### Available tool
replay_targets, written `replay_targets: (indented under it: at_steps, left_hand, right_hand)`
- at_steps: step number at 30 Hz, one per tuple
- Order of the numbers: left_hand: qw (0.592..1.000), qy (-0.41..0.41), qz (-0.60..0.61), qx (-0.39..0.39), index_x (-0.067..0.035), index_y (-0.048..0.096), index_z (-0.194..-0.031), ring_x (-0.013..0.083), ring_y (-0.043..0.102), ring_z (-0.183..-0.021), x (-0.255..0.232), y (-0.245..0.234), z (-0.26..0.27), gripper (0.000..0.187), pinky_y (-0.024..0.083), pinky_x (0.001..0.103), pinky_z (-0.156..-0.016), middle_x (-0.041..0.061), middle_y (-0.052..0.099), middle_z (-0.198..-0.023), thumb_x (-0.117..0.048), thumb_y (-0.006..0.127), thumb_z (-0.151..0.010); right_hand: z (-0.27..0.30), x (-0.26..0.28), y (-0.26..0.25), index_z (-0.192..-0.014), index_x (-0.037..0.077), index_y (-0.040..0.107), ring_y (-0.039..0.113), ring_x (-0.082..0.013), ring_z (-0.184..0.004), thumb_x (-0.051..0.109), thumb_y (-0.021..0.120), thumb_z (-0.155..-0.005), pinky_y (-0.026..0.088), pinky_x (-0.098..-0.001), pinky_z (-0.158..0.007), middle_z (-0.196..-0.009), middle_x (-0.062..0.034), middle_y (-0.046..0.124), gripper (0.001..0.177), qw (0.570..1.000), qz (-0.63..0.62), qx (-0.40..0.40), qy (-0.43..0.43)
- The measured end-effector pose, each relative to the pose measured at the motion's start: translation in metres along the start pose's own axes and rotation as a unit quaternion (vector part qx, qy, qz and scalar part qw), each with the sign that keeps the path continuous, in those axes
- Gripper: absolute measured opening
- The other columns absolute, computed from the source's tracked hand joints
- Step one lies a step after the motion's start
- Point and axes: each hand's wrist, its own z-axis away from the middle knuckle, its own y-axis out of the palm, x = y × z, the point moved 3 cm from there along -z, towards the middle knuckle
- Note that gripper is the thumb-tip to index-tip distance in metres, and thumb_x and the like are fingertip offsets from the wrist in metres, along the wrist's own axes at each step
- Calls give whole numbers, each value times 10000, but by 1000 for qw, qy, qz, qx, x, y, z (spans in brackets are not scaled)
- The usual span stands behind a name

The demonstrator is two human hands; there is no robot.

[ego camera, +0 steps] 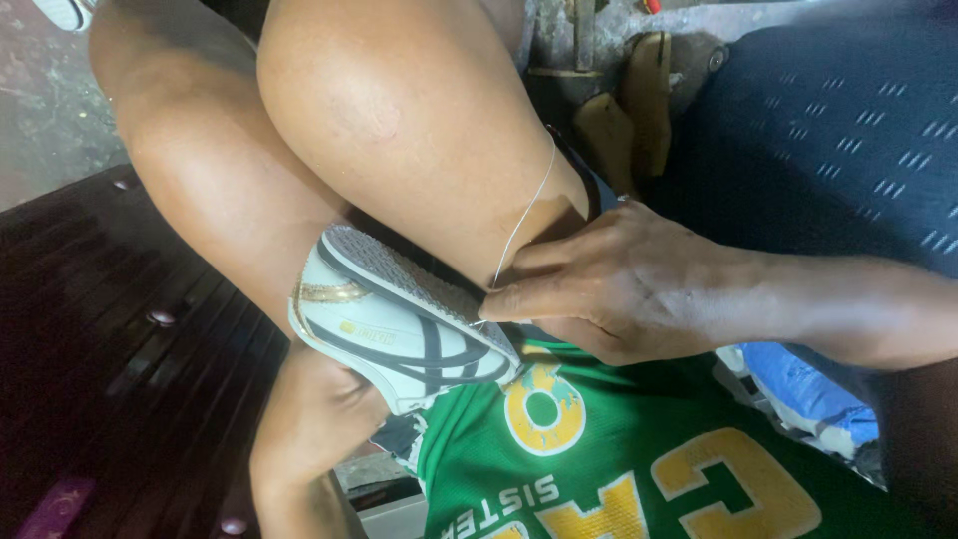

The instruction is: The person sews the sole of a white sneaker using a needle and thread. They repeatedly push the needle through the shoe's sole and pull the thread tight, holding the shoe with one hand while stitching with the other.

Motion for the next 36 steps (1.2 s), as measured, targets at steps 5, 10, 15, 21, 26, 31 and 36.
replay_targets:
  at_steps: [5,10,15,21,26,31,36]
  left_hand:
    - [956,221,-182,-70,-41,750,-903,316,732,-836,-18,10,-1,247,569,399,-711,115,753,-889,-174,847,-719]
    - [916,277,-269,-108,-87,746,-863,333,714,-813,-9,17,-9,224,548,454,-737,87,743,-856,-164,845,-677]
    - [905,302,-289,-80,-98,750,-886,349,699,-849,-2,14,-13,280,530,481,-771,92,740,-890,-214,846,-649]
    - [911,295,-283,-61,-107,760,-923,361,689,-891,-3,15,-18,291,512,496,-808,97,743,-932,-248,840,-681]
    - [912,308,-262,-72,-109,749,-911,365,684,-839,-3,16,-17,305,515,499,-776,108,736,-903,-254,832,-656]
    - [925,286,-233,-85,-119,737,-847,350,689,-730,11,18,-14,205,524,469,-684,99,725,-801,-215,832,-693]
    - [948,181,-134,-227,-37,702,-839,266,672,-683,16,9,16,107,519,364,-647,92,697,-780,-97,770,-782]
  right_hand:
    - [-3,-2,-1,-1221,133,718,762,-226,-808,164,664,-871,608,-394,-649,-1095,-78,753,356,999,30,23,-1]
    - [-9,-4,1,-1213,139,716,762,-187,-763,153,662,-897,624,-332,-624,-1067,-42,753,321,999,24,35,1]
    - [-16,-2,-1,-1176,121,720,747,-224,-717,183,708,-838,608,-358,-598,-952,-58,725,344,997,61,34,-38]
    - [-29,3,6,-1195,63,660,732,-219,-678,281,671,-895,600,-342,-507,-936,-111,688,371,990,80,116,-6]
    - [-45,14,10,-1068,22,632,734,-226,-698,223,628,-910,596,-343,-482,-877,-135,681,256,972,183,141,-39]
    - [-43,10,14,-1025,38,615,721,-225,-684,303,625,-938,589,-347,-494,-865,-114,678,279,977,140,163,15]
    - [-30,-3,12,-994,98,646,697,-156,-622,202,560,-996,597,-305,-481,-861,-45,698,135,989,43,118,79]
